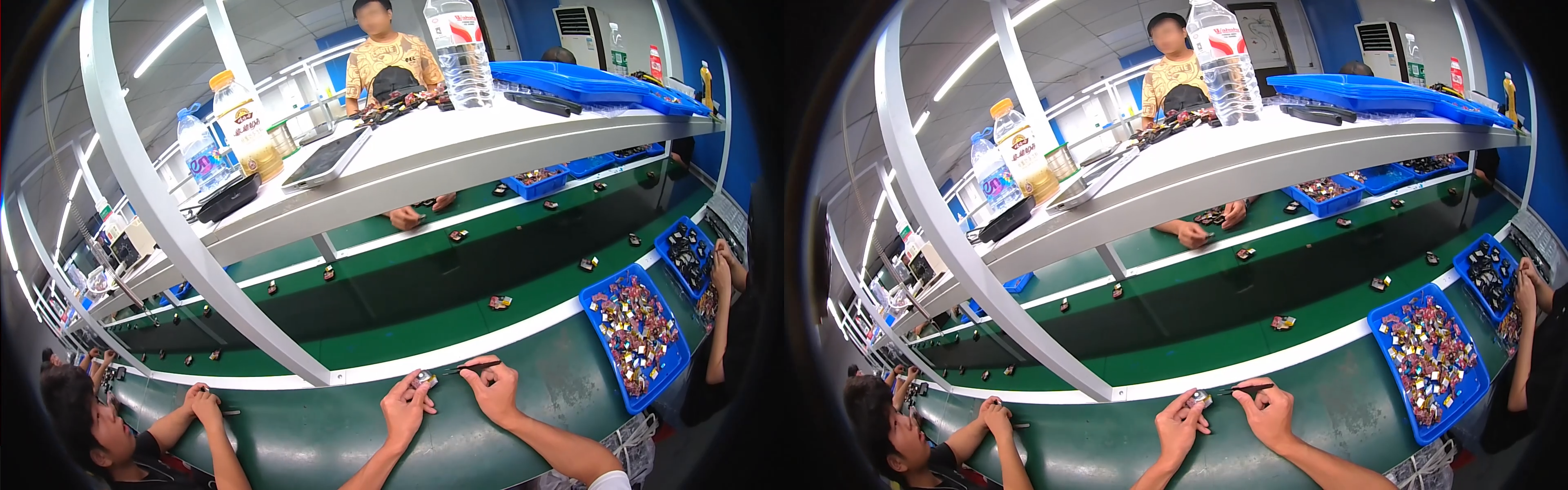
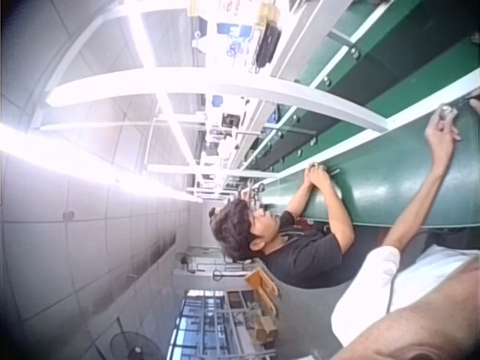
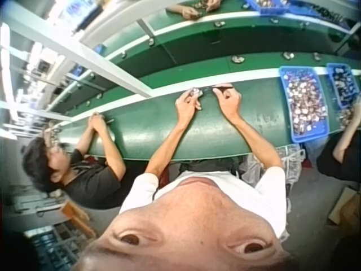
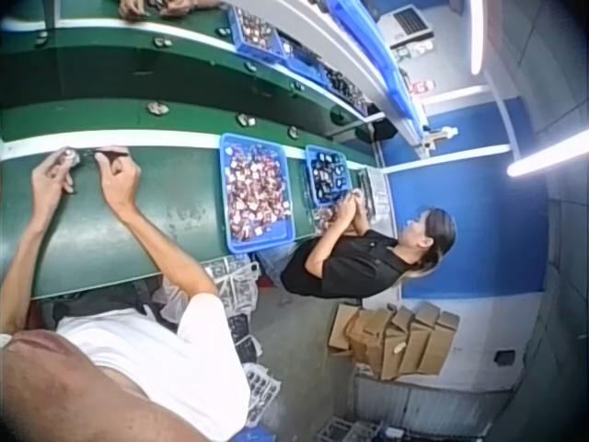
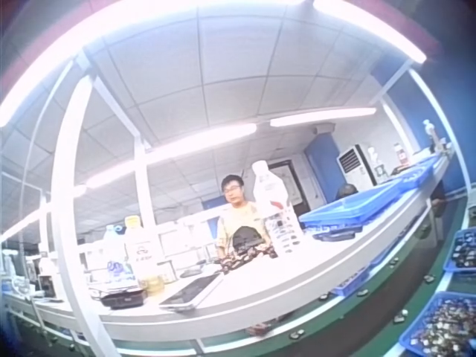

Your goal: Assembling small electronic or mechanical components on a factory conveyor belt using a precision tool.

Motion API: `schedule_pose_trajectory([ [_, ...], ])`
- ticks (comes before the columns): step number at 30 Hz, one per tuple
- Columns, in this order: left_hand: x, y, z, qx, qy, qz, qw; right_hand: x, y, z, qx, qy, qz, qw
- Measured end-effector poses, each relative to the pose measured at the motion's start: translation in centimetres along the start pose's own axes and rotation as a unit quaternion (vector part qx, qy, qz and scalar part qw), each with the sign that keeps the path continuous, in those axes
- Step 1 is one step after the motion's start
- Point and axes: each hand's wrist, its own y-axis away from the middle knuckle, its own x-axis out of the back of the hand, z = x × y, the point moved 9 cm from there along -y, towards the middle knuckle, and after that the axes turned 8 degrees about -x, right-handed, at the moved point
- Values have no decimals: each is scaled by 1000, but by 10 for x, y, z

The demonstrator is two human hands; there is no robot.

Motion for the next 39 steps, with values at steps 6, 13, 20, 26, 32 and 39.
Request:
schedule_pose_trajectory([
  [6,0,0,1,-4,-5,13,1000,1,0,5,-6,-3,0,1000],
  [13,4,-1,3,-11,2,22,1000,0,-2,1,-2,-1,-2,1000],
  [20,1,0,1,-9,7,23,1000,2,-2,1,0,2,-1,1000],
  [26,1,1,3,-12,12,30,999,4,-1,1,3,-1,1,1000],
  [32,2,0,1,-10,20,33,999,3,-1,0,-4,3,-5,1000],
  [39,0,0,1,-10,28,32,999,4,-2,-2,-7,9,-11,1000],
])
